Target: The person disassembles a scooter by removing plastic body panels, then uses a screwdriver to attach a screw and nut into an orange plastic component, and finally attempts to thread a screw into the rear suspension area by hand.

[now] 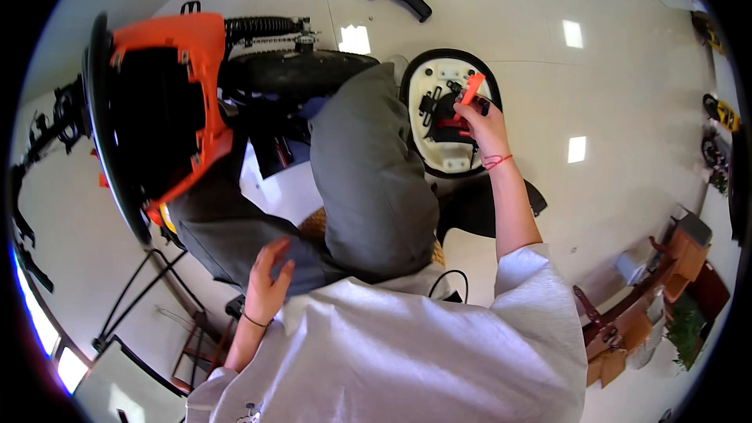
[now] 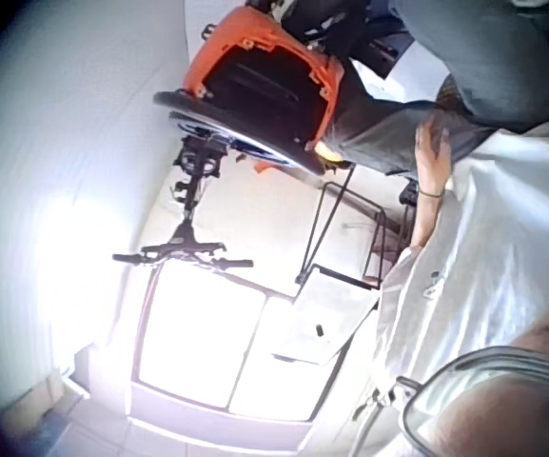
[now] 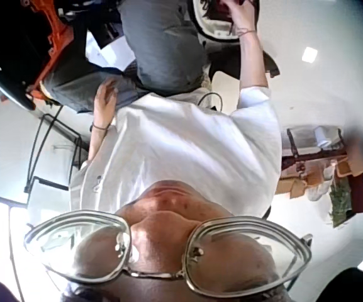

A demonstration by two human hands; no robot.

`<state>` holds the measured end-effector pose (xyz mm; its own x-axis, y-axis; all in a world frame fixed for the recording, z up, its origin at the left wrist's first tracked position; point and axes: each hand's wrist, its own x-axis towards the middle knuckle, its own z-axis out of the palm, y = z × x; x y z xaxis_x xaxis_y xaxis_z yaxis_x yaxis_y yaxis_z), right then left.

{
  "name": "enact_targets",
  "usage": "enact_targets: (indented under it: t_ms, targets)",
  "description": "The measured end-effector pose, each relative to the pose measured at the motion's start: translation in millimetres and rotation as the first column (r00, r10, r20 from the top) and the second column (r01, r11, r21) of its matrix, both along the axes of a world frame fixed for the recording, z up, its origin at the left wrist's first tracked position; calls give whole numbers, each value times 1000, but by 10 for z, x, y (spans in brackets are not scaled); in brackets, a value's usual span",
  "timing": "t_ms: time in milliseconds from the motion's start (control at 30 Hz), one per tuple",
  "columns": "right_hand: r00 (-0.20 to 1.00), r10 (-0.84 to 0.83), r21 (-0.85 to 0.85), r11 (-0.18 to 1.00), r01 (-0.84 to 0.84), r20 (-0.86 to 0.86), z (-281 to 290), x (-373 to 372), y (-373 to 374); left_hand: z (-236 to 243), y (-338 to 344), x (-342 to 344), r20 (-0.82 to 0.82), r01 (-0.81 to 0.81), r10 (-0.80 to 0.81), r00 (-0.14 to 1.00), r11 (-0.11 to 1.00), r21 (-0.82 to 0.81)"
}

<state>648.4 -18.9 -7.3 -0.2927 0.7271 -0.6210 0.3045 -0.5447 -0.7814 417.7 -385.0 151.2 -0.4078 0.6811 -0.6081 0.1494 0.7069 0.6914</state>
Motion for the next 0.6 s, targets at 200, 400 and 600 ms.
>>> enact_targets:
  t_ms: [200, 400, 600]
  targets:
    - [881, 354, 86, 913, -398, 315, -1231, -702, 547, -105, -154, -591, -541, 122, -262, 799, 952, -280]
    - [496, 545, -3, 675, -738, 676, -2221, -1641, 1353, -277, -444, -1328, -718, 92, -430, 548, 884, -459]
    - [368, 572, -175, 681, -711, 733, -2931, -2239, 1754, -672, -1272, -1409, -786, 69, -303, 539, 946, -317]
